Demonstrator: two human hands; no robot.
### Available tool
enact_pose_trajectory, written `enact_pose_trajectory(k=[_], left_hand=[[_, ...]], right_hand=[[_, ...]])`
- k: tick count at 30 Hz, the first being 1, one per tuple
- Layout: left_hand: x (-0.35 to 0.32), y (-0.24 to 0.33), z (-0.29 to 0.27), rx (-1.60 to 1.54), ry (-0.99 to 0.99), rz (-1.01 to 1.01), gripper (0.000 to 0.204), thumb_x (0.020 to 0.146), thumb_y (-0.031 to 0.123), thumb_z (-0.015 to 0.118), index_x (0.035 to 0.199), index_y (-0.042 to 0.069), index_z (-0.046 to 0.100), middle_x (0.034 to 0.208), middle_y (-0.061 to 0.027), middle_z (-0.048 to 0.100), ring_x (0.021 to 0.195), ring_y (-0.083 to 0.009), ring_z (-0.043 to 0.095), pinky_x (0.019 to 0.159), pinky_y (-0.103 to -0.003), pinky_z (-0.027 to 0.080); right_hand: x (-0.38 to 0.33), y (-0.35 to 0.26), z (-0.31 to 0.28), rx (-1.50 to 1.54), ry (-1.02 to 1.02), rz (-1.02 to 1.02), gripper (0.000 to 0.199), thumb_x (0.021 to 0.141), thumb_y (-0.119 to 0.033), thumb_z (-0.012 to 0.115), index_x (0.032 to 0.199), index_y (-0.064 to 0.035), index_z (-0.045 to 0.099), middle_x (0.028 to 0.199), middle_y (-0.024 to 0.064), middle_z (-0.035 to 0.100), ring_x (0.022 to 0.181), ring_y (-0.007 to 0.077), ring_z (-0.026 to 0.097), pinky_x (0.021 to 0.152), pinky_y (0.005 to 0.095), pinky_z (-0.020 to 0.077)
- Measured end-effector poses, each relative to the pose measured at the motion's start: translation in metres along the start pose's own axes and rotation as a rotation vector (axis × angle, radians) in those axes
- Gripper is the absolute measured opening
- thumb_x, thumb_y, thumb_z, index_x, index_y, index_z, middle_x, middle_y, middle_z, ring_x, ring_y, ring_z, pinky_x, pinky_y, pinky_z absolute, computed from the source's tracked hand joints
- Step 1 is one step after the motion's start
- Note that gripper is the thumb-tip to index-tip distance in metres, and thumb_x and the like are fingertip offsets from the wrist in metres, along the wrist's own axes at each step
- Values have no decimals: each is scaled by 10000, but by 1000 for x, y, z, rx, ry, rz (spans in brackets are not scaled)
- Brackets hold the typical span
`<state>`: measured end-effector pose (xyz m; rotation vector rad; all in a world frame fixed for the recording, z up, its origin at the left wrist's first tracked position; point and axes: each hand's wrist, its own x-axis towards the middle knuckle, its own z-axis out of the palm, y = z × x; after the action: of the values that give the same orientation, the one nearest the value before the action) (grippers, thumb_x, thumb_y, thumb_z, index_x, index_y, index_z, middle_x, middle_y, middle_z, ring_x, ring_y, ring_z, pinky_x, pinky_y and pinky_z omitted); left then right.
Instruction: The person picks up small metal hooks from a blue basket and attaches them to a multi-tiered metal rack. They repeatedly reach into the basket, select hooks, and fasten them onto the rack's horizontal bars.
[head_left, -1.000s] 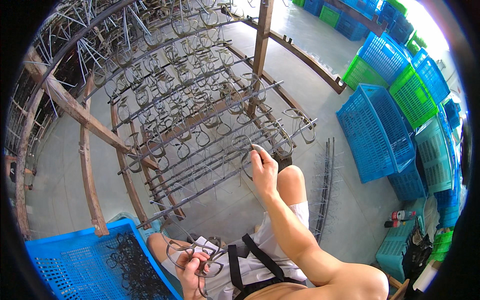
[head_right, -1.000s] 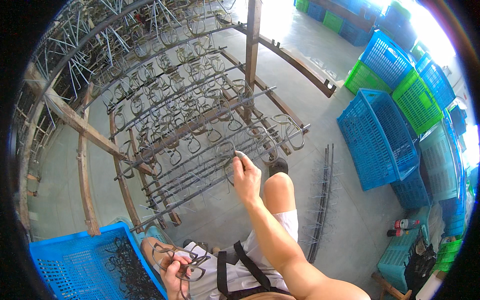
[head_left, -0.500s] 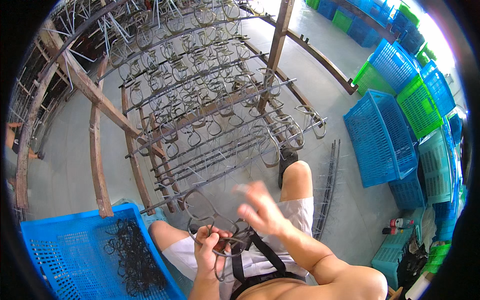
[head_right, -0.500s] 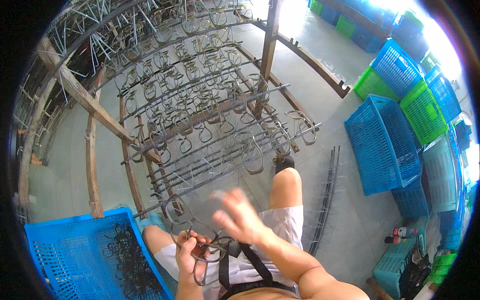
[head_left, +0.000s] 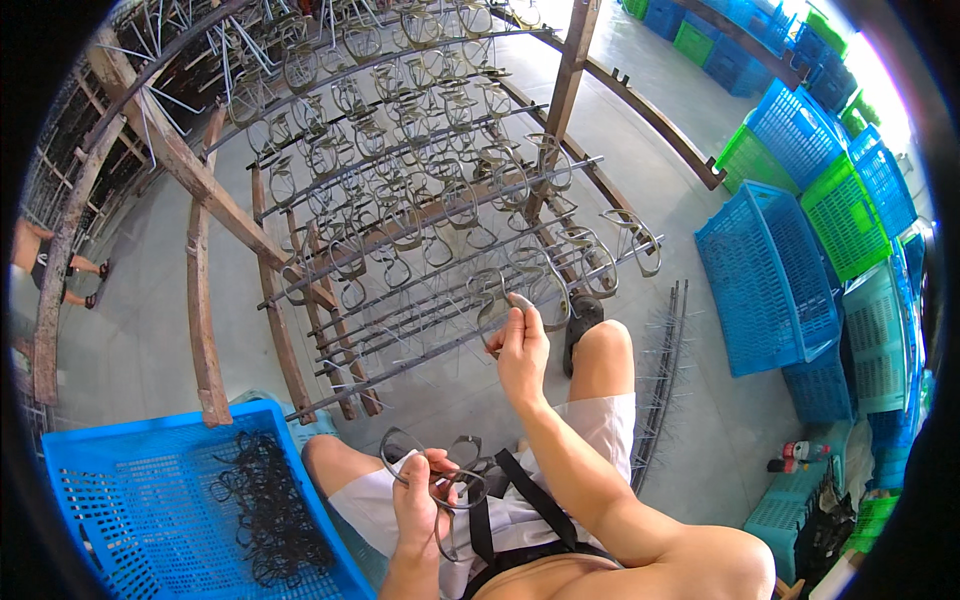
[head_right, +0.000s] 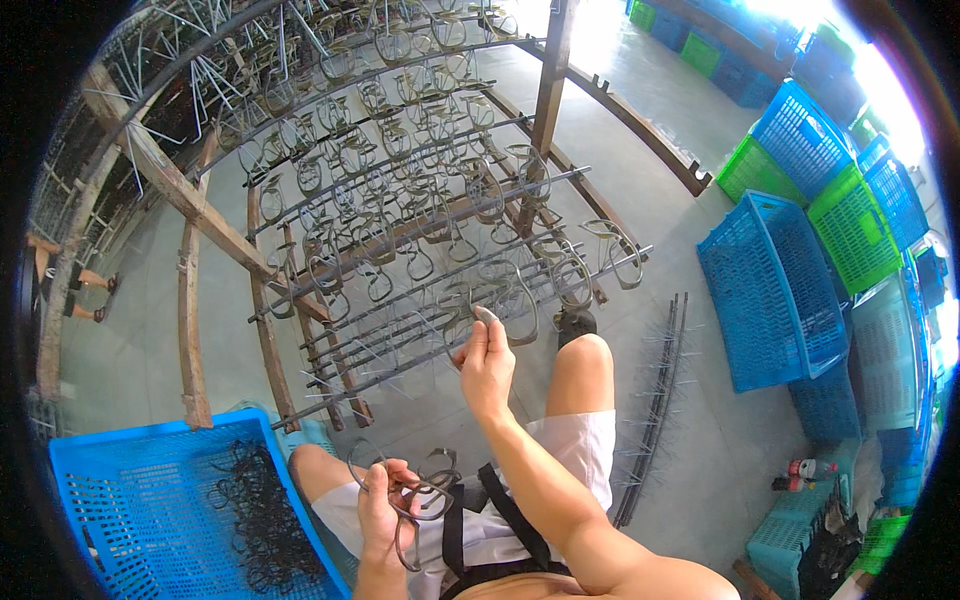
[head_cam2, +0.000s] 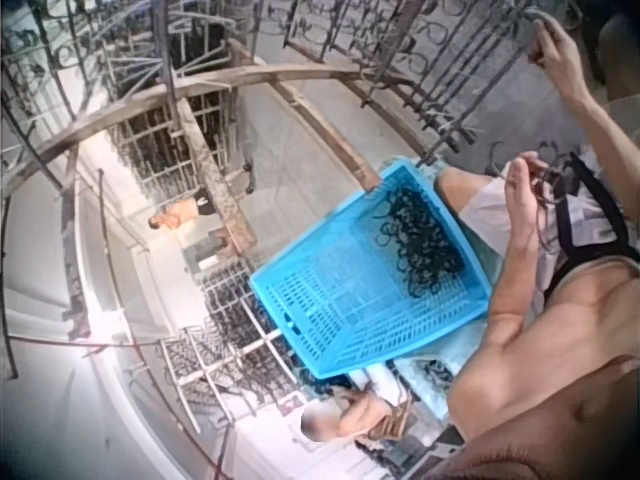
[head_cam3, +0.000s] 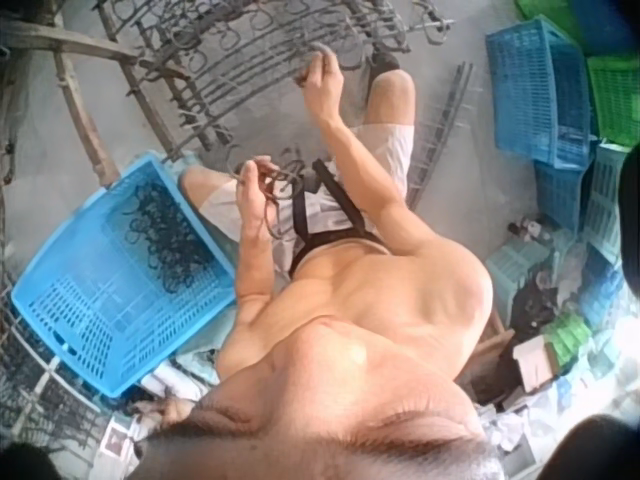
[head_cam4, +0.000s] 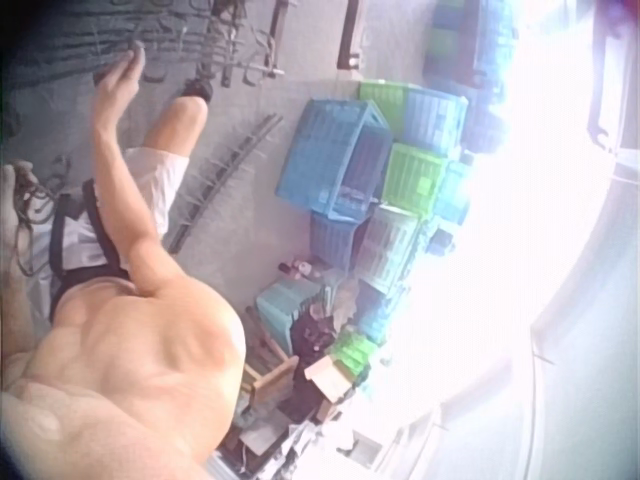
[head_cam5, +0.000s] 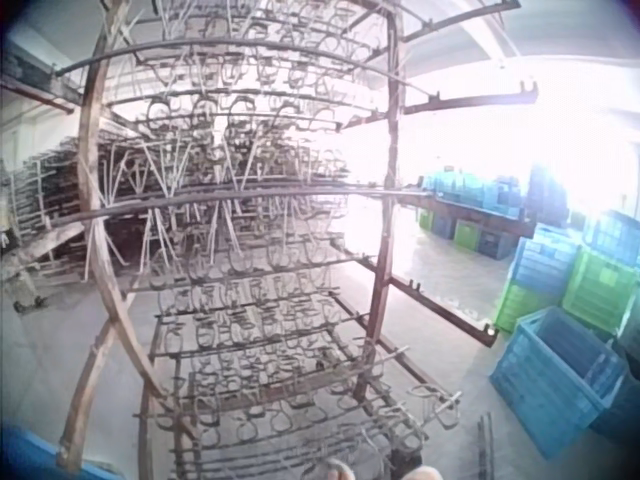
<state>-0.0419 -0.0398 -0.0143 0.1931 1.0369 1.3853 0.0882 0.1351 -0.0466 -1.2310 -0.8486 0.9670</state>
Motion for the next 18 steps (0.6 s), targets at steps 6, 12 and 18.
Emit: enact_pose_trajectory(k=[6,12,18], left_hand=[[3,0,1,-55,22,-86,282,900,359,554,857,81,563,783,-93,604,660,-155,549,423,-237,419],[10,0,-9,-190,71,-245,235,881,322,523,823,98,563,811,-98,617,722,-198,545,438,-270,404],[2,6,-14,-312,-10,-304,203,693,110,453,878,76,529,874,-159,586,783,-241,530,500,-319,446]], right_hand=[[-1,1,9,299,-8,181,196,965,-190,437,1068,-45,519,566,-28,410,429,58,384,378,227,351],[-13,-10,23,235,49,229,250,957,-226,463,1120,-58,553,515,-23,407,401,59,390,347,229,349],[-23,-10,26,51,-57,182,268,953,-218,478,1148,-54,562,536,-43,403,416,50,409,372,232,348]])
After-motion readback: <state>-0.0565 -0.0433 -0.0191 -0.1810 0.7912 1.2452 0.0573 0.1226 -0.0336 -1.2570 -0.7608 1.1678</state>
